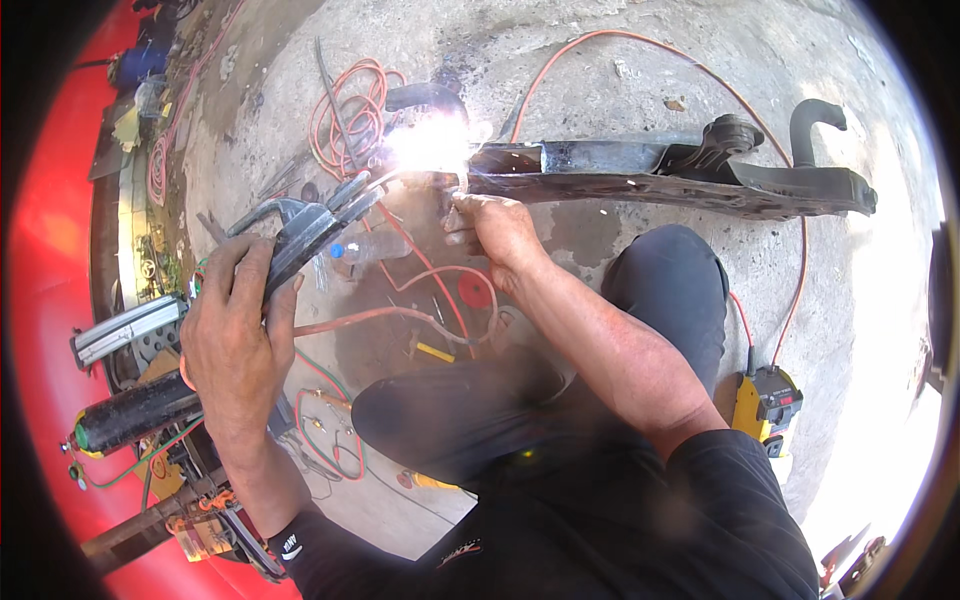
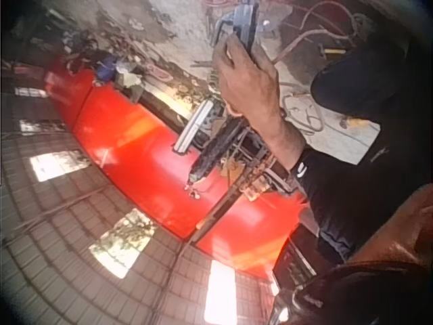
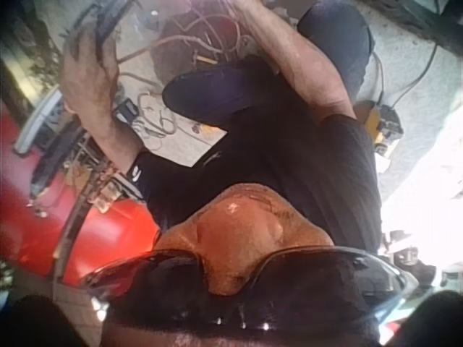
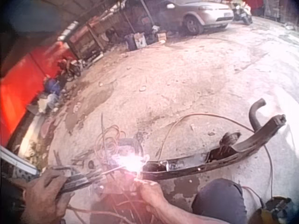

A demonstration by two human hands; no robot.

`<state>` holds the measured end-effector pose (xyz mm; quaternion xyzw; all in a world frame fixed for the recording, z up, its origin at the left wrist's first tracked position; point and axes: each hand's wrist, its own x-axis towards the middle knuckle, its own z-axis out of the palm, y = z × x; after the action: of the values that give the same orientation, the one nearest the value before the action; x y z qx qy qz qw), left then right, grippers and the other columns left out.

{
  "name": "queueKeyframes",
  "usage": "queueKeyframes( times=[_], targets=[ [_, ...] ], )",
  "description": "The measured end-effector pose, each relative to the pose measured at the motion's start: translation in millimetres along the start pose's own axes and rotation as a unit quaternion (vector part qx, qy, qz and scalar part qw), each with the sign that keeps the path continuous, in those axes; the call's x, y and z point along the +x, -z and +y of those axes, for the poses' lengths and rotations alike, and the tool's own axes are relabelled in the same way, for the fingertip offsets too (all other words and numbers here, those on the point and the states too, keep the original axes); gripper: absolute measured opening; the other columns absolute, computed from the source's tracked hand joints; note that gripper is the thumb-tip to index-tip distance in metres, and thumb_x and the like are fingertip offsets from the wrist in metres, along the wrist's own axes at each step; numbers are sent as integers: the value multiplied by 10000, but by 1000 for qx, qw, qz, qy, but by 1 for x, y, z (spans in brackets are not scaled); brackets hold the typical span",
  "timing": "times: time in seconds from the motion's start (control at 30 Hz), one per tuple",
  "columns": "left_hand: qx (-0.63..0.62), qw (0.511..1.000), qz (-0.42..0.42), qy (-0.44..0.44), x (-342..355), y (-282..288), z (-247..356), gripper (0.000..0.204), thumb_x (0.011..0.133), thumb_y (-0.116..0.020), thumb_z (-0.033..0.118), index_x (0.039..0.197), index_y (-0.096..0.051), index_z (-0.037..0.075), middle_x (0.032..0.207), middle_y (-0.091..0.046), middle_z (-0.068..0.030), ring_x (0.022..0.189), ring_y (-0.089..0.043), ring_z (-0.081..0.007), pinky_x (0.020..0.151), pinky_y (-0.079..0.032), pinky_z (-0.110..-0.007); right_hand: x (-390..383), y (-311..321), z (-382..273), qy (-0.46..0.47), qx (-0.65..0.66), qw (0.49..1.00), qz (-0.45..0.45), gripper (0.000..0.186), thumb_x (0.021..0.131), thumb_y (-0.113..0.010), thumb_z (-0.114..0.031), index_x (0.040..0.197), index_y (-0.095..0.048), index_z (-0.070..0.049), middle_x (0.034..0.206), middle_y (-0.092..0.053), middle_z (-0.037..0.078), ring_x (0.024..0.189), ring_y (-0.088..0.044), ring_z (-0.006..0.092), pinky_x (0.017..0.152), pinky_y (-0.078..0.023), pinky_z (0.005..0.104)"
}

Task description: The user is welding a metal frame using an arc welder.

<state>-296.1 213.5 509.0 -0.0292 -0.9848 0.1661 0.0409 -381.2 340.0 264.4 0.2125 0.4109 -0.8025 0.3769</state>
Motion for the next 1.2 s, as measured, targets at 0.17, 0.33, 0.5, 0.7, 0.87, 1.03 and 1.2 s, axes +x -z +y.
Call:
queueKeyframes(
  times=[0.17, 0.33, 0.5, 0.7, 0.87, 1.03, 1.2],
  targets=[
    [-11, 1000, 6, -2, 2, -2, 2, 355, 864, -678, 116, 1204, -623, 29, 1209, -620, -146, 1046, -644, -360, 854, -523, -413, 1, 3, 0, 9, -15, 1000, -13, 200, 966, -556, -192, 992, -699, -54, 817, -698, 51, 668, -636, 142, 633, -433, 303],
    [0, 1000, 8, -4, 3, -2, 1, 353, 864, -677, 114, 1202, -626, 28, 1209, -620, -146, 1043, -645, -358, 852, -525, -409, -2, -1, -1, 2, 10, 1000, -15, 208, 967, -559, -207, 993, -698, -53, 811, -697, 53, 669, -636, 146, 635, -432, 304],
    [-8, 1000, 1, -3, 4, -2, 2, 354, 863, -675, 109, 1204, -625, 27, 1206, -618, -148, 1047, -642, -361, 851, -524, -411, 2, 4, 0, 8, -2, 1000, -20, 198, 964, -569, -204, 980, -690, -48, 807, -699, 63, 667, -632, 149, 637, -434, 313],
    [-2, 1000, 0, -4, 4, -1, 1, 350, 864, -670, 104, 1201, -619, 24, 1203, -616, -151, 1048, -638, -365, 854, -520, -413, 1, 2, 0, 2, -7, 1000, -7, 191, 964, -570, -198, 966, -689, -49, 814, -699, 62, 678, -632, 153, 633, -430, 319],
    [1, 1000, 7, -10, 6, -1, 2, 350, 864, -666, 106, 1200, -617, 20, 1199, -615, -153, 1047, -635, -365, 849, -520, -413, 2, 1, 0, -4, 19, 1000, -20, 195, 964, -571, -194, 981, -696, -46, 804, -699, 61, 654, -629, 157, 626, -430, 305],
    [-1, 1000, 0, -11, 6, -1, 1, 354, 863, -668, 105, 1202, -614, 16, 1196, -614, -155, 1049, -633, -366, 849, -519, -411, -7, -5, -5, 3, 39, 999, 0, 165, 940, -601, -165, 917, -688, -26, 793, -673, 70, 629, -608, 150, 592, -442, 304],
    [0, 1000, 0, -15, 8, -1, 2, 363, 864, -669, 103, 1213, -610, 24, 1197, -616, -155, 1053, -632, -369, 849, -522, -411, 18, 4, 12, 14, 87, 996, -22, 170, 941, -576, -85, 978, -646, 65, 843, -643, 125, 675, -638, 189, 551, -581, 343]
  ],
)
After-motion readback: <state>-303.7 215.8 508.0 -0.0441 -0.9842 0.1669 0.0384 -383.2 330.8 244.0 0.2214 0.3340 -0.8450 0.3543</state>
